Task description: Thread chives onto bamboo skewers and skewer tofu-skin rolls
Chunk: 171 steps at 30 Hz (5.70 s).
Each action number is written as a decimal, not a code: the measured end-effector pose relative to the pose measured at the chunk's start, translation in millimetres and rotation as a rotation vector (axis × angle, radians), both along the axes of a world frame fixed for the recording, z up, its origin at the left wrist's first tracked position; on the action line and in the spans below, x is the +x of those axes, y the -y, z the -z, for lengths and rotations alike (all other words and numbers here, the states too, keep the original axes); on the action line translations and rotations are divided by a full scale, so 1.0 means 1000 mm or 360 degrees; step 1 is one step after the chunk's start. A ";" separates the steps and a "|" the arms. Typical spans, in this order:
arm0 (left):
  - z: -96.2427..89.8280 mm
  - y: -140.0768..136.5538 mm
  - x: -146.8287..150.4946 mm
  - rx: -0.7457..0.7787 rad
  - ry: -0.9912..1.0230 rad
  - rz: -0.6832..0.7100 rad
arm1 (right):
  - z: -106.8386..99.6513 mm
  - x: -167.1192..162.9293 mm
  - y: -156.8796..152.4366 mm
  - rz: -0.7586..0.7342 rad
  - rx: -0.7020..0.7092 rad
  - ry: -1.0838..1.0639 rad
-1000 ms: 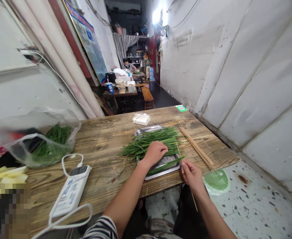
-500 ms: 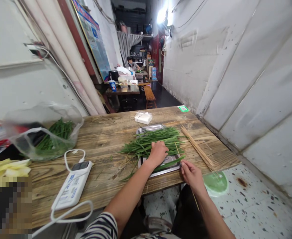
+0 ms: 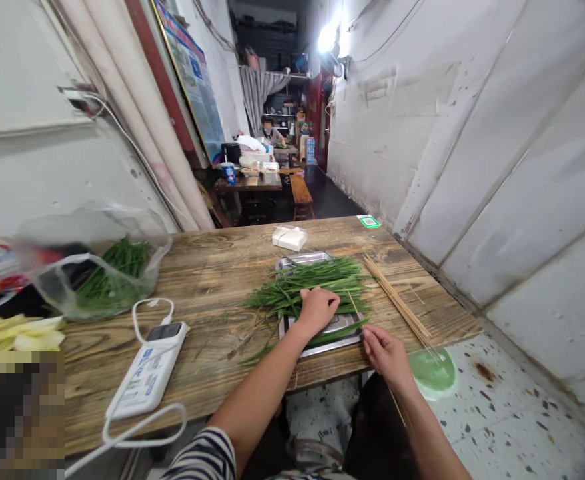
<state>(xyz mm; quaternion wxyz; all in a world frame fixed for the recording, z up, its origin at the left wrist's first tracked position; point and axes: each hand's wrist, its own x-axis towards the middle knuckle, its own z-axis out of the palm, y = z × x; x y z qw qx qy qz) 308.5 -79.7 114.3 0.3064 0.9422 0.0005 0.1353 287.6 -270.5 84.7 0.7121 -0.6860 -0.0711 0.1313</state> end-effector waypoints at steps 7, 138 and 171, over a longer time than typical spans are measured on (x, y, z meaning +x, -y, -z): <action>-0.001 0.000 0.003 -0.0382 -0.0029 -0.0111 | -0.009 -0.006 0.000 -0.0067 -0.0009 -0.0098; -0.002 0.009 0.008 -0.0937 0.0072 -0.0015 | 0.000 0.009 -0.004 0.0068 0.0191 -0.0020; 0.007 0.007 0.013 -0.1095 0.0201 -0.0167 | 0.014 0.012 -0.002 -0.0057 0.0102 -0.0004</action>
